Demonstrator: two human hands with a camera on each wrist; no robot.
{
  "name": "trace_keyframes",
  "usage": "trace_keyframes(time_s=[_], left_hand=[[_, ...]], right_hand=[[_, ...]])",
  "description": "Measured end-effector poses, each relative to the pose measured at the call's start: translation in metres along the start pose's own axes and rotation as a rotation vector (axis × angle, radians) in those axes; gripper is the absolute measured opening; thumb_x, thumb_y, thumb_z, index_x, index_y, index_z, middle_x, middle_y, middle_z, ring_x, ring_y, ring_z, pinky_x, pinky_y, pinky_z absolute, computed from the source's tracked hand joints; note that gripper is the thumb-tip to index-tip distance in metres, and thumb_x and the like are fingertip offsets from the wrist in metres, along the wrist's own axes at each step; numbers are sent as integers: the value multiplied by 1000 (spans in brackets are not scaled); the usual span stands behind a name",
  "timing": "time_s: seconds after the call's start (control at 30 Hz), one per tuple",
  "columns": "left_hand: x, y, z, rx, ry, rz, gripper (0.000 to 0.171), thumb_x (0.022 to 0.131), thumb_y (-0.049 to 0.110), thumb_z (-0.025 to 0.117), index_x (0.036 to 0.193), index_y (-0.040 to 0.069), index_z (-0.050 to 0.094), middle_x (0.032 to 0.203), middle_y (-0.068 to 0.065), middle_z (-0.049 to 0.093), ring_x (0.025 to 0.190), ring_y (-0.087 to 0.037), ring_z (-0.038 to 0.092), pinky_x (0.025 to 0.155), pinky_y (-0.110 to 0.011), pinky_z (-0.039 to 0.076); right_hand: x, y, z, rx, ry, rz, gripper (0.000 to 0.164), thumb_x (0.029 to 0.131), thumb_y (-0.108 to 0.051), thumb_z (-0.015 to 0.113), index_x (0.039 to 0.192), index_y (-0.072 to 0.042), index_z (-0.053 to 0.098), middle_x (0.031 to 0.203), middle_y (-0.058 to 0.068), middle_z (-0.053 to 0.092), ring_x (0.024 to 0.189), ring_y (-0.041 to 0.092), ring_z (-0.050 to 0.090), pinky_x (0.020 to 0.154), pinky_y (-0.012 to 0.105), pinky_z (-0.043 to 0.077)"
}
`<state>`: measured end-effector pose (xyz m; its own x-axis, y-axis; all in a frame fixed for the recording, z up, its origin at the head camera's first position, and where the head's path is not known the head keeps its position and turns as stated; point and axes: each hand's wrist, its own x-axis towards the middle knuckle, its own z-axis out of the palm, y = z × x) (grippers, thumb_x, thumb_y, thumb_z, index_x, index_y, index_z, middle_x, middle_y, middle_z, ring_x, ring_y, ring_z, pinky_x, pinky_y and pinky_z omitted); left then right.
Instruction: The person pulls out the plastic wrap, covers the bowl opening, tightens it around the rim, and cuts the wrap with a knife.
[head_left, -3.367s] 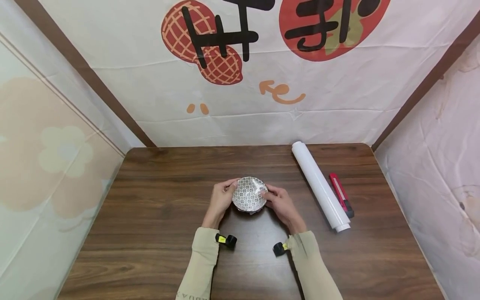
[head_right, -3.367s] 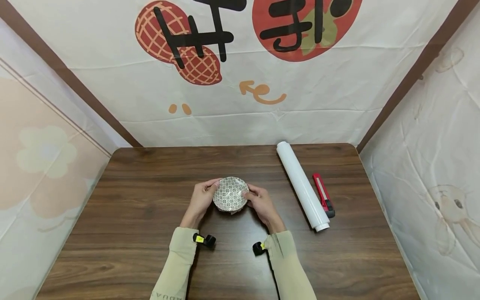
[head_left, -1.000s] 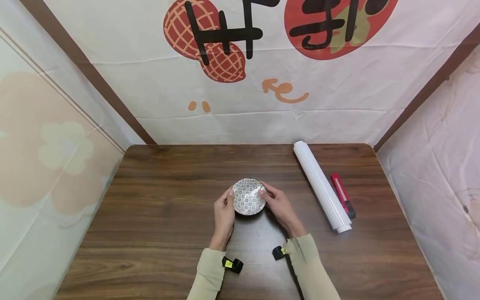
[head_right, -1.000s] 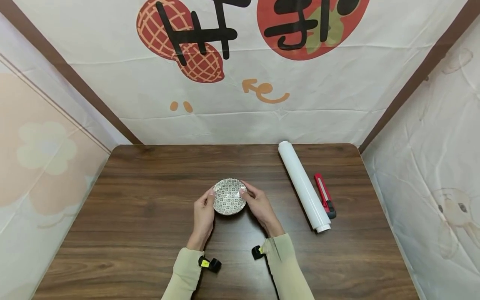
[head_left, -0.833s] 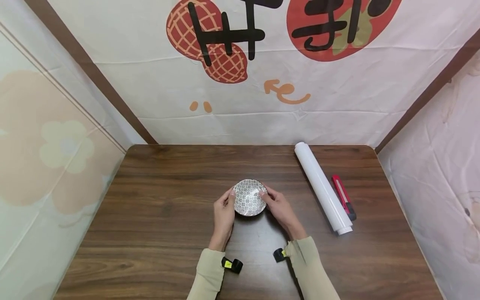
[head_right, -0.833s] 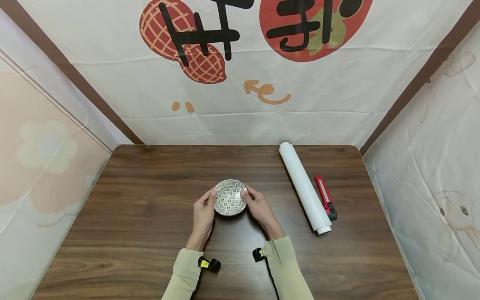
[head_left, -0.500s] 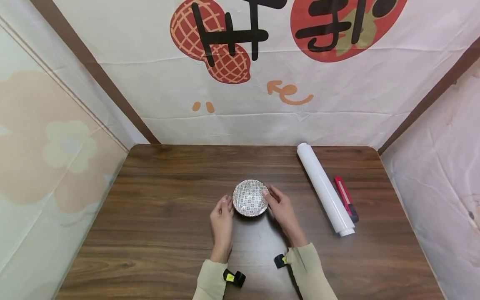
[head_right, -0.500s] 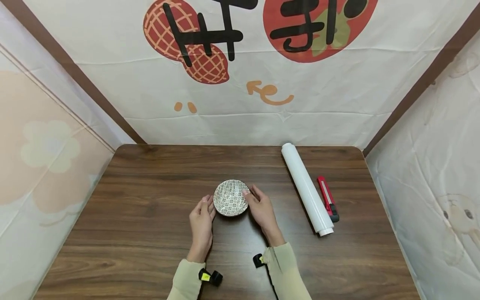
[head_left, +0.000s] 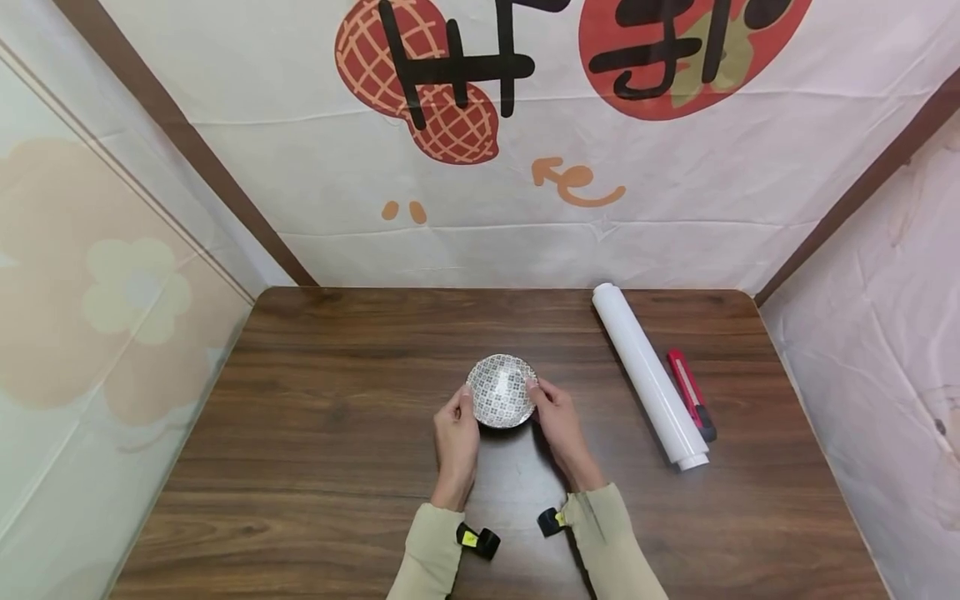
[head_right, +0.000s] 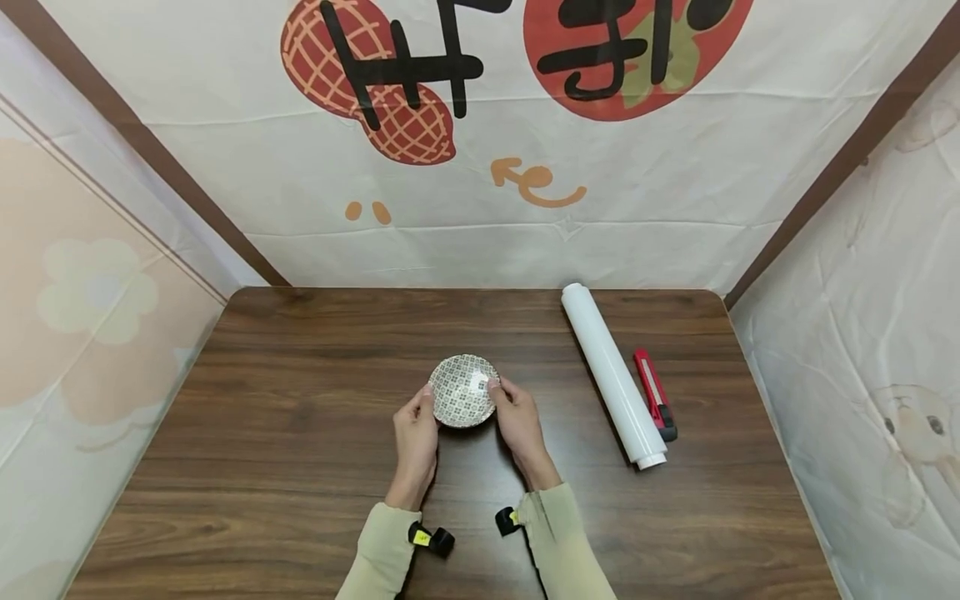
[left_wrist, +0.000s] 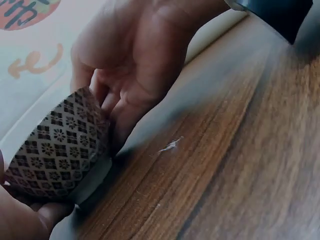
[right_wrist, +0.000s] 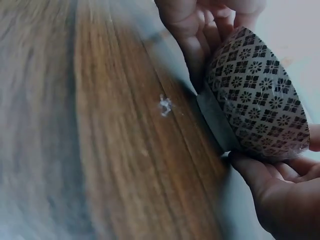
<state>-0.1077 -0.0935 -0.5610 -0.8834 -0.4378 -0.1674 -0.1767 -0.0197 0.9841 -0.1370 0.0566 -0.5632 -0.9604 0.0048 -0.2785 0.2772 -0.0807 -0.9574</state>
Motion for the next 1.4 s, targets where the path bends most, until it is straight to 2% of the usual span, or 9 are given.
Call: trace_keyframes(time_s=[0.03,0.2,0.47,0.63,0.87,0.97,1.13,1.2,1.4], left_hand=[[1,0,1,-5,4,7,36,111,20,52,134,-2,69,142,-22,65,141,-31,57,119,-50,46],[2,5,1,-29,0,1,36,110,16,53,135,-7,66,145,-28,60,144,-37,53,121,-51,43],[5,7,-1,-42,-3,-26,34,109,15,56,133,-6,68,144,-26,61,142,-35,54,120,-51,44],[5,8,-2,-9,31,-30,33,108,14,58,131,-5,69,141,-26,63,140,-34,57,118,-50,46],[7,9,-2,14,24,0,35,107,15,59,133,-7,67,140,-26,63,139,-36,57,116,-50,47],[6,6,-2,-47,48,-50,35,107,17,61,133,-6,67,141,-26,63,139,-33,58,113,-44,51],[7,0,-1,-132,66,-146,36,105,25,65,129,-1,72,137,-21,68,126,-24,65,90,-24,60],[7,0,0,-145,56,-151,38,104,28,66,129,-2,72,135,-22,69,121,-22,67,85,-22,60],[8,1,-2,-148,32,-158,42,103,30,69,129,-3,72,132,-23,71,116,-18,70,85,-21,61]], right_hand=[[0,-1,0,20,-8,2,40,109,-17,56,142,5,62,137,25,67,104,9,67,88,20,58],[0,-5,0,38,-22,19,41,109,-15,55,143,6,59,144,27,63,118,18,68,101,30,59],[0,-4,2,21,-52,32,46,111,-17,50,149,10,50,154,29,52,145,38,51,120,50,44],[-2,-3,5,10,-64,21,48,111,-16,49,152,10,46,157,28,48,148,39,46,121,52,41],[-1,-2,6,8,-57,1,50,112,-20,48,154,8,43,161,26,44,152,38,42,123,53,38],[-3,-1,6,7,-87,-6,53,113,-22,46,157,8,39,164,26,40,155,38,36,126,52,34],[-5,1,6,5,-91,7,57,114,-26,44,160,6,33,168,23,34,158,36,32,127,51,32],[-4,1,6,1,-85,6,58,114,-29,44,160,5,33,168,23,34,158,37,31,127,52,31],[-2,1,2,15,-92,27,59,114,-30,46,160,5,34,169,23,33,159,37,30,128,53,30]])
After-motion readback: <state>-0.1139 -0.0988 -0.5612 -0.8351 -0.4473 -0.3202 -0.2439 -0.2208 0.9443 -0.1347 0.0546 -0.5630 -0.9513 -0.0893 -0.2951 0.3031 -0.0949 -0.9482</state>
